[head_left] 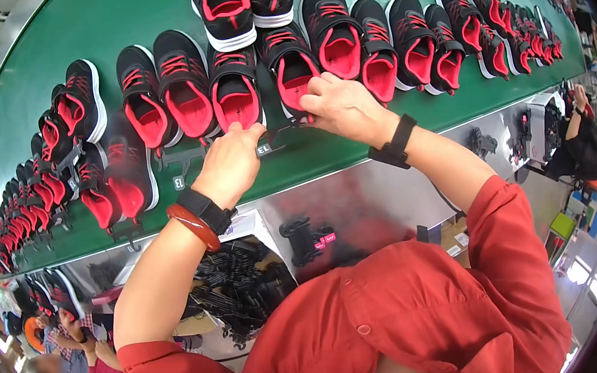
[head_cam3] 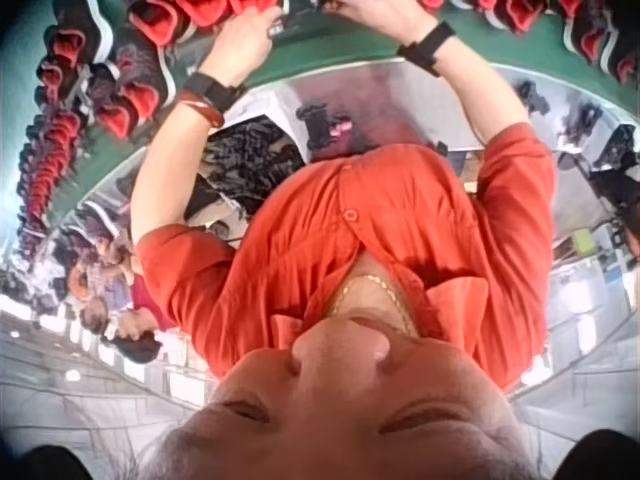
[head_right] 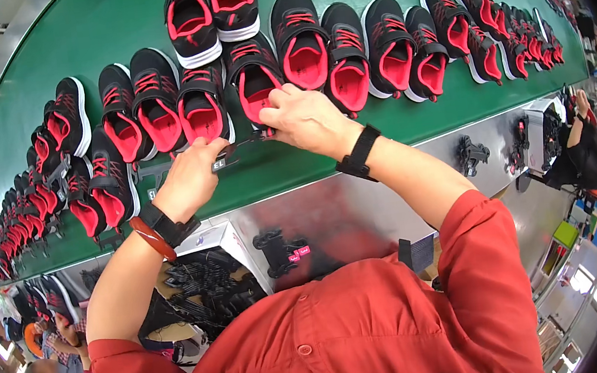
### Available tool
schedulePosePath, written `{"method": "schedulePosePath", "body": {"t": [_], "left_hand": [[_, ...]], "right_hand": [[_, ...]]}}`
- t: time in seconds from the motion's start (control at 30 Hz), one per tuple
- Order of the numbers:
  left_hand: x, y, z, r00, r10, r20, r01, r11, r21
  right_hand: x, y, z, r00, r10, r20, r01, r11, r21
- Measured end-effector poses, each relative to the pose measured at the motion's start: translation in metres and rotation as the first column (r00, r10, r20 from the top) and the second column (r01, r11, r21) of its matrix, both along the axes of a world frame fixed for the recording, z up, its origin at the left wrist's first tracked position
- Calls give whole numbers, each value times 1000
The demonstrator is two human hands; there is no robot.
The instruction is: Attaching plastic tags or labels to manufactured shoes on a conveyor belt in a factory setting.
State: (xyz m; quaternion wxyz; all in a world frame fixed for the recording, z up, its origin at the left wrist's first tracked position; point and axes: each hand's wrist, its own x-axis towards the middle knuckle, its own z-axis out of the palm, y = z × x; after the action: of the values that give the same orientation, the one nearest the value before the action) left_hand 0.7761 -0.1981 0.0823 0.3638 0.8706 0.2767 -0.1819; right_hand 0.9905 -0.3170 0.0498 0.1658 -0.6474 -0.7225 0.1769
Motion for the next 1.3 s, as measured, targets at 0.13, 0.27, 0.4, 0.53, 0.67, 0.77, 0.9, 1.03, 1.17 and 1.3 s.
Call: {"method": "schedulePosePath", "body": {"t": [0.13, 0.27, 0.4, 0.53, 0.67, 0.77, 0.9, 1.03, 1.17, 1.3], "left_hand": [[1, -2, -6, 1000, 23, -9, -22, 1000, 20], [1, -5, -4, 999, 27, -24, -26, 998, 52], [-3, -5, -8, 997, 75, 22, -76, 995, 58], [5, -4, 5, 997, 59, -52, -62, 996, -63], [-22, -7, -26, 963, -52, 263, 56, 998, -7], [-18, -23, -26, 971, -194, 138, 166, 967, 195], [15, -6, 27, 973, -113, -199, 153, 968, 197], [5, 35, 23, 985, -150, 90, 118, 949, 291], [25, 78, 11, 923, -98, 372, -118, 849, 516], [69, 105, 9, 937, -121, 328, -120, 769, 628]], "right_hand": [[-1, 4, 4, 996, 80, 41, -81, 997, 20], [-8, 6, 1, 990, 104, 96, -105, 994, 15], [-24, 13, -5, 966, 127, 225, -127, 992, -12], [-28, 12, -12, 982, 60, 178, -76, 994, 83], [-13, -1, -32, 987, 7, -159, 3, 998, 59], [-9, -33, -16, 955, -30, -294, 127, 940, 317], [77, -155, -2, 918, -395, -28, 396, 918, 16], [178, -307, 14, 577, -806, 134, 811, 584, 23], [229, -344, 36, 751, -572, 329, 654, 710, -260], [240, -357, 13, 814, -512, 275, 581, 712, -395]]}}
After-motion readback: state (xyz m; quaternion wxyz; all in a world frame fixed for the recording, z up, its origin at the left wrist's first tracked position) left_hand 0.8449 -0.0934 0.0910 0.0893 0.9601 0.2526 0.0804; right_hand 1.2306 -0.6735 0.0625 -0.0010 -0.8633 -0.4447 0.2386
